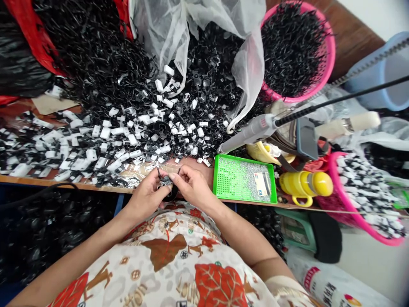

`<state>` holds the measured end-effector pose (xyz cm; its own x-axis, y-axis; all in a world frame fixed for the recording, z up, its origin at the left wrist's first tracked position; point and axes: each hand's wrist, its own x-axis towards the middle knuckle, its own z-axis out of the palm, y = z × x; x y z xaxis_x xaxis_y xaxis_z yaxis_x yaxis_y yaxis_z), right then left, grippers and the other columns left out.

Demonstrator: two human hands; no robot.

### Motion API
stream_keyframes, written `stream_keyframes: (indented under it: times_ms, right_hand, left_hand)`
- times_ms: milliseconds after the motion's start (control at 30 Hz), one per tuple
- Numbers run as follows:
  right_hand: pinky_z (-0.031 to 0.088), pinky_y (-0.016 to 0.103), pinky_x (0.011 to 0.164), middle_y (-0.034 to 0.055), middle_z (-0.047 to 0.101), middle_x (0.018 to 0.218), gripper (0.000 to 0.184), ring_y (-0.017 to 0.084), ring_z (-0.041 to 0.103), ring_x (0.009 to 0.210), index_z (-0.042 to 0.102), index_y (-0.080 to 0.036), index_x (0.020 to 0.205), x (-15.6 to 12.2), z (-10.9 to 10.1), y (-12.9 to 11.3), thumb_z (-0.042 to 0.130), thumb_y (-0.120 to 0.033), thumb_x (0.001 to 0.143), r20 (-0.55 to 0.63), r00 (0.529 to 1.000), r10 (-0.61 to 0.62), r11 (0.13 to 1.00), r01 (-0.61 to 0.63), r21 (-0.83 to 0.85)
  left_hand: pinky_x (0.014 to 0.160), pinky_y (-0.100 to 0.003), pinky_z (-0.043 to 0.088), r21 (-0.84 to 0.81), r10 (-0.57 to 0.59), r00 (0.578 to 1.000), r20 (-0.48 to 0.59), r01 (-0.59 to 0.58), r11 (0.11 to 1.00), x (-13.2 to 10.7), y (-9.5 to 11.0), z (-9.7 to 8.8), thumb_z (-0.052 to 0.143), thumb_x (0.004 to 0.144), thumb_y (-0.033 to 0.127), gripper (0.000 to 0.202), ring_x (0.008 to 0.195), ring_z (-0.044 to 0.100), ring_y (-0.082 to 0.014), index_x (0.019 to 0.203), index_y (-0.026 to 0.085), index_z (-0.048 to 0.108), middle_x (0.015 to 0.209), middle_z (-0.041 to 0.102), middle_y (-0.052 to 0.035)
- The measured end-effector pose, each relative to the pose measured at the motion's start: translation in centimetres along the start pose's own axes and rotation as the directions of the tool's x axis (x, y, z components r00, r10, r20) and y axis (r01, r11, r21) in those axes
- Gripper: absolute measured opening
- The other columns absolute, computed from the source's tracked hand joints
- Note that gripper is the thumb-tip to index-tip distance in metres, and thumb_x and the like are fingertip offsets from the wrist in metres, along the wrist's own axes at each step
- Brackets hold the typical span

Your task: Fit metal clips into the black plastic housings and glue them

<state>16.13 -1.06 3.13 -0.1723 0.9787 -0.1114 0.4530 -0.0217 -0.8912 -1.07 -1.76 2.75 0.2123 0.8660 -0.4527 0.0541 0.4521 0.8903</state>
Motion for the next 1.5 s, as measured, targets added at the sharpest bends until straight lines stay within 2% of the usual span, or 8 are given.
stream_keyframes:
  times_ms: [333, 767, 967, 1033, 1167, 1300, 1400, 1500]
  right_hand:
    - [0.035, 0.027, 0.061, -0.0027, 0.046, 0.068, 0.035, 0.013, 0.044, 0.064, 0.042, -0.023, 0.071, -1.1, 1.8, 0.6, 0.056, -0.040, 0.098, -0.214, 0.955, -0.206, 0.978, 0.196, -0.070]
    - [0.033, 0.026, 0.057, -0.0036, 0.045, 0.064, 0.035, 0.013, 0.043, 0.061, 0.043, -0.023, 0.070, -0.8, 1.6, -0.2, 0.058, -0.041, 0.097, -0.080, 0.993, -0.081, 0.995, 0.076, -0.070]
    - [0.034, 0.026, 0.058, -0.0030, 0.053, 0.066, 0.040, 0.012, 0.046, 0.061, 0.054, -0.022, 0.071, 0.3, -0.4, 0.8, 0.056, -0.051, 0.099, 0.190, 0.982, 0.000, 0.978, 0.040, -0.204]
    - [0.038, 0.027, 0.064, -0.0003, 0.061, 0.075, 0.035, 0.014, 0.053, 0.069, 0.060, -0.021, 0.077, 1.4, -1.6, 0.3, 0.057, -0.047, 0.100, 0.206, 0.978, -0.037, 0.944, 0.101, -0.313]
    - [0.045, 0.030, 0.079, 0.0061, 0.069, 0.106, 0.023, 0.018, 0.064, 0.092, 0.069, -0.022, 0.105, 5.7, -2.7, -1.6, 0.052, -0.036, 0.103, 0.033, 0.987, -0.155, 0.810, 0.146, -0.567]
    - [0.044, 0.034, 0.073, 0.0125, 0.070, 0.109, 0.022, 0.024, 0.065, 0.090, 0.072, -0.016, 0.104, 9.9, -2.6, -2.9, 0.054, -0.028, 0.099, 0.010, 0.999, -0.052, 0.582, 0.039, -0.813]
    - [0.040, 0.034, 0.069, 0.0111, 0.069, 0.103, 0.024, 0.022, 0.063, 0.084, 0.071, -0.016, 0.099, 10.0, -2.9, -3.4, 0.049, -0.025, 0.099, 0.011, 0.993, -0.120, 0.522, 0.073, -0.850]
    - [0.035, 0.036, 0.069, 0.0090, 0.066, 0.092, 0.031, 0.020, 0.058, 0.080, 0.069, -0.016, 0.089, 7.6, -3.4, -3.7, 0.044, -0.028, 0.102, 0.130, 0.938, -0.321, 0.455, 0.272, -0.848]
  left_hand:
    - [0.047, -0.022, 0.055, -0.080, 0.031, 0.991, 0.126, -0.021, 0.997, -0.4, 0.0, -0.8, 0.079, 0.076, 0.032, 0.030, 0.068, 0.057, -0.0150, 0.096, 0.023, 0.059, 0.084, 0.060, 0.0001]
    - [0.039, -0.026, 0.049, -0.066, -0.008, 0.998, 0.062, 0.012, 0.998, -0.8, -0.3, -1.7, 0.063, 0.085, 0.048, 0.024, 0.061, 0.056, -0.0185, 0.092, 0.024, 0.063, 0.078, 0.058, -0.0012]
    - [0.039, -0.026, 0.049, 0.043, 0.057, 0.996, -0.073, -0.054, 0.998, 0.7, -1.4, -2.4, 0.058, 0.087, 0.044, 0.029, 0.057, 0.058, -0.0156, 0.106, 0.023, 0.065, 0.092, 0.063, -0.0023]
    - [0.041, -0.026, 0.050, 0.047, 0.082, 0.991, -0.110, -0.077, 0.996, 1.2, -1.3, -2.8, 0.058, 0.088, 0.045, 0.031, 0.056, 0.058, -0.0141, 0.110, 0.022, 0.064, 0.099, 0.065, -0.0037]
    - [0.040, -0.025, 0.051, -0.026, 0.061, 0.992, -0.112, -0.065, 0.998, 1.8, -0.7, -2.8, 0.060, 0.088, 0.051, 0.034, 0.064, 0.060, -0.0168, 0.105, 0.022, 0.060, 0.099, 0.067, -0.0048]
    - [0.041, -0.024, 0.052, 0.019, 0.099, 0.992, -0.075, -0.098, 0.995, 1.6, -1.0, -2.0, 0.059, 0.090, 0.058, 0.039, 0.073, 0.060, -0.0188, 0.106, 0.023, 0.059, 0.101, 0.066, -0.0055]
    - [0.046, -0.025, 0.054, 0.067, 0.131, 0.985, -0.109, -0.124, 0.990, 1.0, -1.6, -2.2, 0.054, 0.094, 0.059, 0.039, 0.082, 0.062, -0.0211, 0.111, 0.024, 0.058, 0.111, 0.066, -0.0075]
    - [0.066, -0.030, 0.060, 0.181, 0.338, 0.925, -0.176, -0.307, 0.934, 0.4, -1.7, -2.6, 0.050, 0.100, 0.049, 0.030, 0.112, 0.063, -0.0263, 0.117, 0.025, 0.057, 0.137, 0.061, -0.0098]
